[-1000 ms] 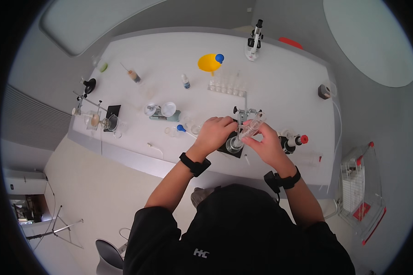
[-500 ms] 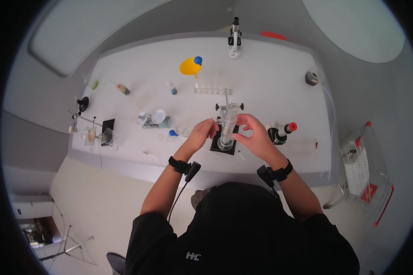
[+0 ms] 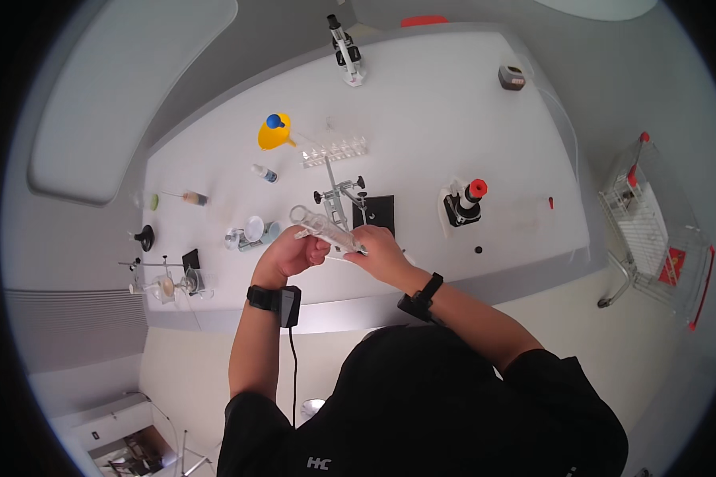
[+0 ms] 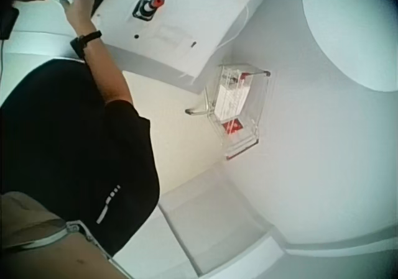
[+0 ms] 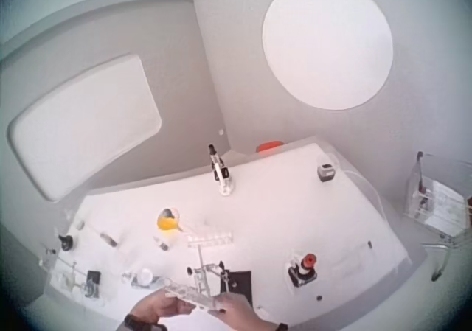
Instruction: The person assembles a glass filtration apparatus by connecting a funnel to a flask and securing it to a stand. They then retrieve a beaker and a pipette from a shopping cart and place them on the table, followed by handling a long glass rod.
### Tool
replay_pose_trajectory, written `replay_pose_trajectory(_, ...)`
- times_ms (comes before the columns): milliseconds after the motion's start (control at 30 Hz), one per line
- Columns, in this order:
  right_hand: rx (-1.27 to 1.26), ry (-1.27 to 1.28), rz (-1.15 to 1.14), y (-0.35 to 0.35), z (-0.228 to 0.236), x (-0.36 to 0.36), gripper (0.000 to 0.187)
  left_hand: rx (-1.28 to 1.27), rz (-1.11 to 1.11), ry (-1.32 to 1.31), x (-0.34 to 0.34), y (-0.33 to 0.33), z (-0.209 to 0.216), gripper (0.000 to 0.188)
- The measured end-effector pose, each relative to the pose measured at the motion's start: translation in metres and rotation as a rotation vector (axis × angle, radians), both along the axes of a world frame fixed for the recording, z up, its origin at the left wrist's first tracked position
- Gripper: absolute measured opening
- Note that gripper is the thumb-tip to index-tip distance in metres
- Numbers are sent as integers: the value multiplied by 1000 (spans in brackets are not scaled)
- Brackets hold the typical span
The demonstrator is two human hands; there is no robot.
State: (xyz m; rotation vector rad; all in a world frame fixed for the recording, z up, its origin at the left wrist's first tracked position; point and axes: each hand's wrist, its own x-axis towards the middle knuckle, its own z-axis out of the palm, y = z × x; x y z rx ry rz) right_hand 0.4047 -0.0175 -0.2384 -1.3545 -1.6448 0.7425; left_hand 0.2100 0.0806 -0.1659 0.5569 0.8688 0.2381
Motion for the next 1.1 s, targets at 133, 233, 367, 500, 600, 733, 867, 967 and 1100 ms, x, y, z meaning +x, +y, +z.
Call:
replay_pose_trajectory(133,114,0,-18,2,-17,-4,27,7,2,44,0,4,0,16)
replay_pose_trajectory(233,110,11,0,2,-14,-4,26,-8,7,5,-5,2,-4,15)
replay_pose_trajectory(367,83,20,27,5,-14,-2,25,-59,41,-76,-1,0,-4,14)
replay_pose_trajectory(500,72,-12,20,5,-13,-1,24,5,70,-65,3,-3,-4,10)
replay_pose_trajectory(600,59,-13,19,4,-8,-1,24,184,59,-22,4,-6,-11,8)
replay_pose_trajectory(733,9,-19,51,5,-8,-1,29,337,43,-2,6,-11,-14,9)
replay_pose_trajectory(867,-76,96,49,-2,1,3,43,231,131,-22,7,-20,-9,9)
replay_pose_trajectory(967,-71,155,18,-15,-8,24,51,513,10,204,-10,-19,-45,14)
replay_pose_trajectory(1100,-190,91,3,-60,-33,74,44,1077,-73,504,10,-70,-82,23)
